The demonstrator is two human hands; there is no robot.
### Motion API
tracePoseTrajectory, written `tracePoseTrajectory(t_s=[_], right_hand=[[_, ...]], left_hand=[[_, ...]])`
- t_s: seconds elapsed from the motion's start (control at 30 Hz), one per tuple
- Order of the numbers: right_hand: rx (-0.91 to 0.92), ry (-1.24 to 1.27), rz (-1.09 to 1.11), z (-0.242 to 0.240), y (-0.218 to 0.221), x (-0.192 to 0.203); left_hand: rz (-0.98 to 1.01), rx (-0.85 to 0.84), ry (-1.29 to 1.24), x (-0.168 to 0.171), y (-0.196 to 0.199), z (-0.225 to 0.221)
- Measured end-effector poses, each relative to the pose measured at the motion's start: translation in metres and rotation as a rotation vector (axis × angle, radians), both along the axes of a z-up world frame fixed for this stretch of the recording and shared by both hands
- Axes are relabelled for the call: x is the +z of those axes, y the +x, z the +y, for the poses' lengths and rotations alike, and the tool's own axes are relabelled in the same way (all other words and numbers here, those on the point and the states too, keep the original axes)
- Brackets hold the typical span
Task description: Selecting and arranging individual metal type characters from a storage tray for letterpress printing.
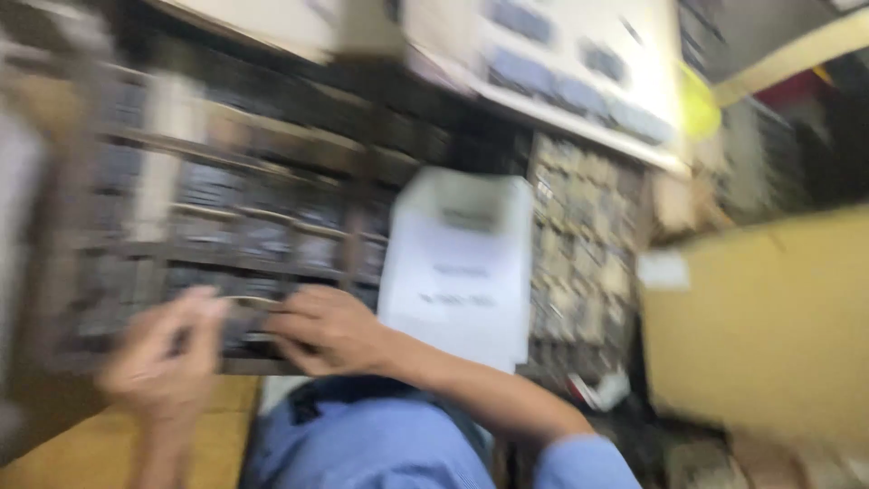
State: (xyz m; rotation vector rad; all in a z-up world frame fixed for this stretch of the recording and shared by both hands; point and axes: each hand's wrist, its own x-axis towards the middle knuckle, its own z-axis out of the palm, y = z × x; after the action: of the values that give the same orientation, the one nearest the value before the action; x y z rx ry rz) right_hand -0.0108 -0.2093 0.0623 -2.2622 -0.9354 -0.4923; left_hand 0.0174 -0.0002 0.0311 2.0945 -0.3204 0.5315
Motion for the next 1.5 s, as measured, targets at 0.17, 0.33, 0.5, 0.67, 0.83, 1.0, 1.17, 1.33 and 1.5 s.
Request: tracePoseTrajectory(t_s=[0.17,0.33,0.5,0.67,0.83,1.0,1.17,1.33,1.5], right_hand=[[-0.2,0.133,0.155,0.019,0.037,0.05],[-0.344,0.118,0.155,0.011,0.114,0.067],[-0.107,-0.068,0.285,0.066,0.13,0.065],[0.047,-0.141,0.416,0.12,0.121,0.067],[-0.053,-0.27,0.275,0.137,0.12,0.057],[-0.291,-0.881,0.621,0.178,0.116,0.086],[-0.357,-0.899,0.231,0.181,0.115,0.054],[-0.372,-1.107,0.473,0.199,0.13,0.082],[-0.174,-1.12,0.221,0.18,0.14,0.075]], left_hand=[[-0.054,-0.047,-0.318,0.011,0.016,0.002],[-0.096,-0.142,-0.333,0.031,0.02,0.011],[-0.174,-0.308,-0.304,0.019,-0.001,0.019],[0.018,-0.504,-0.278,0.016,-0.035,0.02],[0.063,-0.519,-0.36,0.015,-0.046,0.024],[-0.013,-0.483,-0.37,0.022,-0.047,0.026],[-0.015,-0.514,-0.401,0.03,-0.046,0.029],[-0.038,-0.483,-0.378,0.019,-0.048,0.027],[-0.005,-0.402,-0.331,0.008,-0.045,0.036]])
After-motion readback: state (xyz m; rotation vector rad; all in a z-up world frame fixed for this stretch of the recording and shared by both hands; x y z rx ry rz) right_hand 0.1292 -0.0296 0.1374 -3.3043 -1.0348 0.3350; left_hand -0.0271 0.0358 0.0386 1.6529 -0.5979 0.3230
